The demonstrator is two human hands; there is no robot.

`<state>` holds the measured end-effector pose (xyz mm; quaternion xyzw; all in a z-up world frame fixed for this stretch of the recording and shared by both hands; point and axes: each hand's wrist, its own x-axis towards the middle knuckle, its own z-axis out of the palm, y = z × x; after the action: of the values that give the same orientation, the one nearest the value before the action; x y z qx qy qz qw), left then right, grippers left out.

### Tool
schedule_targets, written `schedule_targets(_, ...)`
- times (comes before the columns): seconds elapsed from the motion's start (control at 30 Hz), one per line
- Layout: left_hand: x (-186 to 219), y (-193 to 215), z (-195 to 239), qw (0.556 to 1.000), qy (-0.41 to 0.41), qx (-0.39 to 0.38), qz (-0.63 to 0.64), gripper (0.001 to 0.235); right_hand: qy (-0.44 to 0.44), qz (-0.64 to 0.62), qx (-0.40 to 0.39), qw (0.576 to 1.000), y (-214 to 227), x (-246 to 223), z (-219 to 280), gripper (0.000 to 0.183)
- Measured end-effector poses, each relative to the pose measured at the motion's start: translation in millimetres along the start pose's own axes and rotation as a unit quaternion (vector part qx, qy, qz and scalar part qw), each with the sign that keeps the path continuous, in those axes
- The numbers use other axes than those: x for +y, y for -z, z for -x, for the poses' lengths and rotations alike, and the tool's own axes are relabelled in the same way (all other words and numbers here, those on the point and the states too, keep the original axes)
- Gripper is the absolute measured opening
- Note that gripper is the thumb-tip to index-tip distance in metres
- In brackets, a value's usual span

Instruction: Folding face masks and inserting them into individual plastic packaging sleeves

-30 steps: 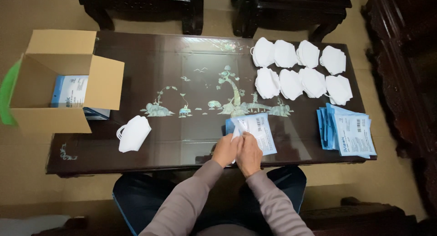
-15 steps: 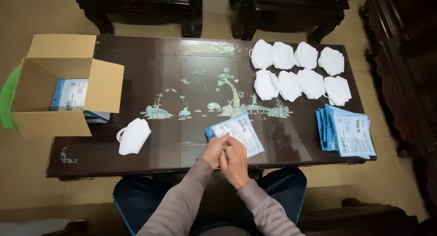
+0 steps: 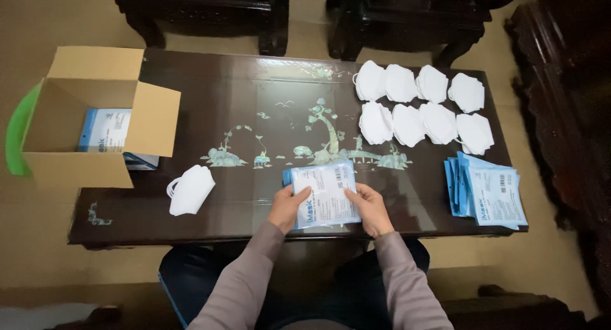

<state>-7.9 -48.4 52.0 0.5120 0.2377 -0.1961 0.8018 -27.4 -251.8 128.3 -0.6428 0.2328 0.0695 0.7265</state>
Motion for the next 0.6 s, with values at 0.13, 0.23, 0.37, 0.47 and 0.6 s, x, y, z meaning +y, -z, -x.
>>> schedule_targets(0.13, -11.9, 11.4, -11.2, 0.999, -0.005, 0.047, -0.021, 0.055, -0.014, 0.000, 0.007, 1.000, -0.5, 22.2, -16.3, 0.020)
schedule_targets(0.23, -4.1, 3.8, -0.9, 0.999, 0.007, 0.037, 0.014, 0.047, -0.015, 0.018, -0.002, 1.000, 3.7, 41.5, -29.5, 0.021)
schedule_targets(0.37, -3.2, -1.0, -2.9, 0.999, 0.006, 0.047, -0.014, 0.042, 0.007, 0.058, 0.025, 0.998, 6.1, 57.0, -43.9, 0.021)
schedule_targets(0.47, -38.7, 18.0, -34.1, 0.991, -0.042, 0.106, -0.067, 0.036, 0.094, 0.205, 0.093, 0.970, -6.8, 37.3, -21.3, 0.041)
schedule_targets(0.6, -23.7, 5.8, -18.1, 0.968, -0.102, 0.121, -0.194, 0.053, 0.362, 0.415, 0.108, 0.827, -38.8, 27.9, -6.1, 0.055)
